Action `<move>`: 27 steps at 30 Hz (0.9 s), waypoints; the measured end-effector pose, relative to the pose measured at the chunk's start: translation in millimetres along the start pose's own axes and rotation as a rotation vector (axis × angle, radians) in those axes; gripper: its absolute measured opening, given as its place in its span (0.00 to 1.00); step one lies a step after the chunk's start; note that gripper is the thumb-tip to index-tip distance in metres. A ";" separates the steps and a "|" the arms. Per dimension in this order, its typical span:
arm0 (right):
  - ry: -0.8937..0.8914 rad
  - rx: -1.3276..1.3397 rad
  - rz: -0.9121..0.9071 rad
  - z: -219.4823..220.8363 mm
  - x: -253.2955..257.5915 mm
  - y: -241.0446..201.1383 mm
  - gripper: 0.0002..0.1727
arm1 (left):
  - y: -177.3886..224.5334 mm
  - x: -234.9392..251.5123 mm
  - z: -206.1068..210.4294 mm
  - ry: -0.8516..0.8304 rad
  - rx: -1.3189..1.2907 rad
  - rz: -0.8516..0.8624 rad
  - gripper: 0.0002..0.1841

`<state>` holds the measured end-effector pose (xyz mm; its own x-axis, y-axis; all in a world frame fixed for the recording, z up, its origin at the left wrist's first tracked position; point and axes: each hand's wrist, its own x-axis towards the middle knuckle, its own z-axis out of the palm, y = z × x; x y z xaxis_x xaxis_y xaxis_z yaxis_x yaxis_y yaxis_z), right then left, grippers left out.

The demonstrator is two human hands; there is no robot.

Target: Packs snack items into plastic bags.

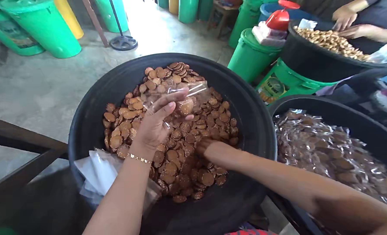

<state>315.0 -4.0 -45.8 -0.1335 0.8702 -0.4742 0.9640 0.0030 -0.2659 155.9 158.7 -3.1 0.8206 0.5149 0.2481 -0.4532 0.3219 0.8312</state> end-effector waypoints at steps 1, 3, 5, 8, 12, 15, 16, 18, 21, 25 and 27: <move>0.003 -0.052 -0.040 4.2 1.6 -2.5 0.21 | 0.1 -0.2 1.1 0.023 0.018 0.004 0.19; -0.029 -0.084 -0.036 0.5 1.0 -6.9 0.23 | 2.3 0.9 6.4 0.095 0.038 0.014 0.20; -0.019 -0.057 0.011 -6.8 -1.1 -6.1 0.22 | 6.8 3.9 14.3 0.180 -0.008 0.009 0.19; 0.078 0.030 0.120 -18.7 -6.2 1.2 0.18 | 11.3 7.4 18.0 0.147 -0.143 -0.016 0.19; 0.321 0.381 0.243 -39.5 -29.3 14.2 0.22 | 11.9 8.9 19.6 0.020 -0.292 -0.030 0.21; 0.837 1.189 0.085 -37.9 -48.7 23.6 0.17 | 6.4 8.1 21.6 -0.053 -0.229 -0.034 0.28; 0.951 1.473 -0.005 -40.9 -54.3 22.9 0.14 | 3.8 7.1 23.7 -0.069 -0.189 -0.042 0.30; 1.065 1.798 -0.152 -52.0 -70.4 17.3 0.12 | -2.0 4.9 28.0 -0.101 -0.156 -0.072 0.31; 1.132 1.696 -0.294 -61.4 -89.6 0.6 0.13 | -5.0 1.5 32.9 -0.201 -0.092 -0.116 0.32; 1.143 1.129 -0.217 -58.0 -91.9 -10.9 0.15 | -12.0 -4.2 37.9 -0.416 -0.060 -0.151 0.37; 1.106 1.006 -0.242 -58.9 -90.2 -15.3 0.16 | -16.8 -11.0 44.7 -0.401 -0.055 -0.178 0.35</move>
<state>325.8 -53.5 50.5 0.4146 0.8210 0.3926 0.3299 0.2665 -0.9056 170.0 112.1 2.4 0.9530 0.1023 0.2853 -0.3012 0.4249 0.8537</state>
